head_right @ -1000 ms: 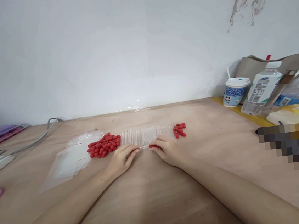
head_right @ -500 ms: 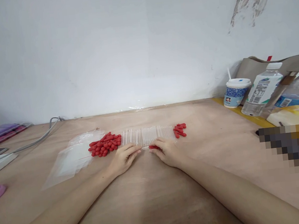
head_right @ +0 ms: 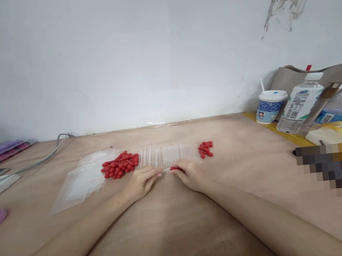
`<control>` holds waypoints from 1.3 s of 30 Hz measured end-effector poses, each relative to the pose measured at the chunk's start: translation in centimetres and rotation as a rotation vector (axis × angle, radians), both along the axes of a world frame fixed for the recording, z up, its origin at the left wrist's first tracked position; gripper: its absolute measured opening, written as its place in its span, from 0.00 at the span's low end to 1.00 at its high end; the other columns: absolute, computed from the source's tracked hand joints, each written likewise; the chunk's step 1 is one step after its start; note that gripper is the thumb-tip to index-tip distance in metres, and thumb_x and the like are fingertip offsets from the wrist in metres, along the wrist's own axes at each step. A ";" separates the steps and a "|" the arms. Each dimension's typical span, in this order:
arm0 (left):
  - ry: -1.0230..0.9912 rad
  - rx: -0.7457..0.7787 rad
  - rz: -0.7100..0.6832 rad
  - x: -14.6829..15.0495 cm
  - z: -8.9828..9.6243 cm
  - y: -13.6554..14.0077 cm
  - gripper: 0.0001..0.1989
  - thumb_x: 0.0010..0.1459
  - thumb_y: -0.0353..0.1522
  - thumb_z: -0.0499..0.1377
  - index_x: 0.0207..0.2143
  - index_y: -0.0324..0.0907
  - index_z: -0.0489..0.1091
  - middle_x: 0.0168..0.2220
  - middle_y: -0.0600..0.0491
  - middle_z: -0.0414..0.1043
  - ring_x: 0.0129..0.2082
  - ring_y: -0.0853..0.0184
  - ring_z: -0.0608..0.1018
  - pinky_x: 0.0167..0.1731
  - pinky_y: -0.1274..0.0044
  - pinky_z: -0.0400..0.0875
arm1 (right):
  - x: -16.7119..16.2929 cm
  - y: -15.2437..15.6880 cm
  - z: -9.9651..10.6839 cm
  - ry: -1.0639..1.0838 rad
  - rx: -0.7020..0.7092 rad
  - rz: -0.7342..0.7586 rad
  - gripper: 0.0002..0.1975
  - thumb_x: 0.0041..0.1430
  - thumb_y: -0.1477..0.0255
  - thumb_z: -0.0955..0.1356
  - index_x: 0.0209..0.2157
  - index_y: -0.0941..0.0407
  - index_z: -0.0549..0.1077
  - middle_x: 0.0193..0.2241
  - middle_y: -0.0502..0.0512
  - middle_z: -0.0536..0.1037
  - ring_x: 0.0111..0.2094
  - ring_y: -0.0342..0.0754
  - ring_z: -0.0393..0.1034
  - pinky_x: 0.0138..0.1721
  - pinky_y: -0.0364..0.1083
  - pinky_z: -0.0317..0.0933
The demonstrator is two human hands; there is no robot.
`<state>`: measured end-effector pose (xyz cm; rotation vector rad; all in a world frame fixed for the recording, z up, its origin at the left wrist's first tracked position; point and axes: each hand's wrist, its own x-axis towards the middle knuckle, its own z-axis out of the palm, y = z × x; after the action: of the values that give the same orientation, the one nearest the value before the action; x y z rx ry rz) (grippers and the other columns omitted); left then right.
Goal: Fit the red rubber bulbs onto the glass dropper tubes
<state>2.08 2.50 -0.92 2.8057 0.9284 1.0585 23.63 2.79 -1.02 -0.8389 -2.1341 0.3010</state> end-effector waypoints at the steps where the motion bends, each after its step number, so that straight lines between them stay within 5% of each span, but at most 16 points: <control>1: 0.011 0.009 0.005 0.0 0.0 0.0 0.12 0.60 0.30 0.49 0.41 0.38 0.70 0.29 0.50 0.73 0.28 0.70 0.74 0.28 0.80 0.69 | 0.0 0.0 0.0 -0.007 0.011 0.008 0.08 0.59 0.70 0.62 0.29 0.57 0.70 0.26 0.52 0.74 0.28 0.43 0.68 0.29 0.42 0.61; 8: 0.045 0.073 0.000 0.1 0.2 0.0 0.12 0.60 0.28 0.48 0.40 0.38 0.70 0.30 0.49 0.73 0.28 0.69 0.75 0.28 0.79 0.70 | 0.0 -0.6 0.3 -0.054 0.076 0.011 0.09 0.60 0.71 0.60 0.29 0.57 0.69 0.25 0.52 0.73 0.27 0.43 0.67 0.29 0.41 0.61; 22: 0.152 0.164 0.012 -0.2 0.5 -0.2 0.11 0.60 0.28 0.48 0.38 0.39 0.70 0.27 0.51 0.71 0.26 0.70 0.73 0.25 0.80 0.66 | 0.4 -0.2 -0.3 -0.041 -0.053 0.102 0.07 0.59 0.71 0.62 0.32 0.56 0.70 0.28 0.52 0.74 0.29 0.42 0.68 0.31 0.42 0.62; 28: 0.272 0.195 0.014 0.1 0.9 -0.3 0.12 0.61 0.28 0.47 0.38 0.39 0.70 0.27 0.51 0.72 0.26 0.70 0.73 0.25 0.80 0.67 | 0.3 -0.5 -0.1 -0.133 0.032 0.064 0.07 0.57 0.70 0.64 0.30 0.57 0.71 0.26 0.52 0.74 0.27 0.43 0.67 0.29 0.42 0.61; 39: 0.006 -0.012 0.085 0.2 -0.1 0.1 0.11 0.60 0.34 0.52 0.37 0.39 0.71 0.29 0.51 0.71 0.28 0.70 0.73 0.30 0.80 0.67 | 0.9 1.2 -0.6 -0.059 0.001 0.065 0.06 0.57 0.71 0.65 0.34 0.56 0.73 0.30 0.53 0.74 0.30 0.43 0.68 0.32 0.42 0.62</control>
<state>2.26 2.61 -1.05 2.7838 1.0593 1.0508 24.55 3.97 -1.63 -0.7874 -2.2192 0.3122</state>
